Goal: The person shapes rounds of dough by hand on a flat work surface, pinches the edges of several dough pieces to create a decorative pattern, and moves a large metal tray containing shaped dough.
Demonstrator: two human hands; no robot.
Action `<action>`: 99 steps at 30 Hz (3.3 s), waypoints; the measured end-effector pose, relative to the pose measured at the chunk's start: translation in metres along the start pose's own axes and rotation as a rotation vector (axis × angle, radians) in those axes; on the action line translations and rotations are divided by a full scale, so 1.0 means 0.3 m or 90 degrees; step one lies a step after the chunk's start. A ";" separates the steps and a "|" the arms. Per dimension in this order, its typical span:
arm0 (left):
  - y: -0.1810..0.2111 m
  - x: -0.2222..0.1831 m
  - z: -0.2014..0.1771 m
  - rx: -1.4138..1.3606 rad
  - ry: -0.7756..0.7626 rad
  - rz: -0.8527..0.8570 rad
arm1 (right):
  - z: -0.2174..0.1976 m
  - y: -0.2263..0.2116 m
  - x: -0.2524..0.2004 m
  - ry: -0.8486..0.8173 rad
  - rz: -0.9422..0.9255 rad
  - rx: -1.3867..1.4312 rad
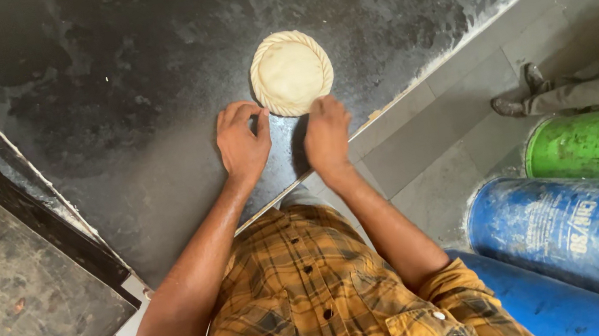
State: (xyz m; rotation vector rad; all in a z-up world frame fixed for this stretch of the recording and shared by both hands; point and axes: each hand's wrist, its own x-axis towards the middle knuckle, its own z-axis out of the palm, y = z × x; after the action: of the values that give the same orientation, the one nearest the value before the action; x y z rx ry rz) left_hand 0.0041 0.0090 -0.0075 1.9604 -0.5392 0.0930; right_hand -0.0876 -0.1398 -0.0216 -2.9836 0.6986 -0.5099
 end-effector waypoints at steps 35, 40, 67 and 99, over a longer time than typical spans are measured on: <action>-0.112 0.406 0.260 0.104 -0.261 0.065 | 0.100 0.347 0.152 -0.092 0.244 0.577; -0.025 0.442 0.188 0.027 -0.343 0.021 | 0.190 0.252 0.208 -0.176 0.368 0.752; 0.050 -0.043 -0.011 0.098 0.133 -0.236 | 0.257 0.406 0.525 -0.394 -0.108 0.570; 0.034 -0.043 -0.038 0.060 0.109 -0.192 | -0.034 0.197 0.329 -0.017 -0.414 0.111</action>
State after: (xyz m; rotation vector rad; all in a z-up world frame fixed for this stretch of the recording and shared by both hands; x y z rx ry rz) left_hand -0.0098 0.0197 0.0023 2.0800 -0.1268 0.0959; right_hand -0.0326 -0.2357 0.0121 -2.9817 -0.3315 -0.5096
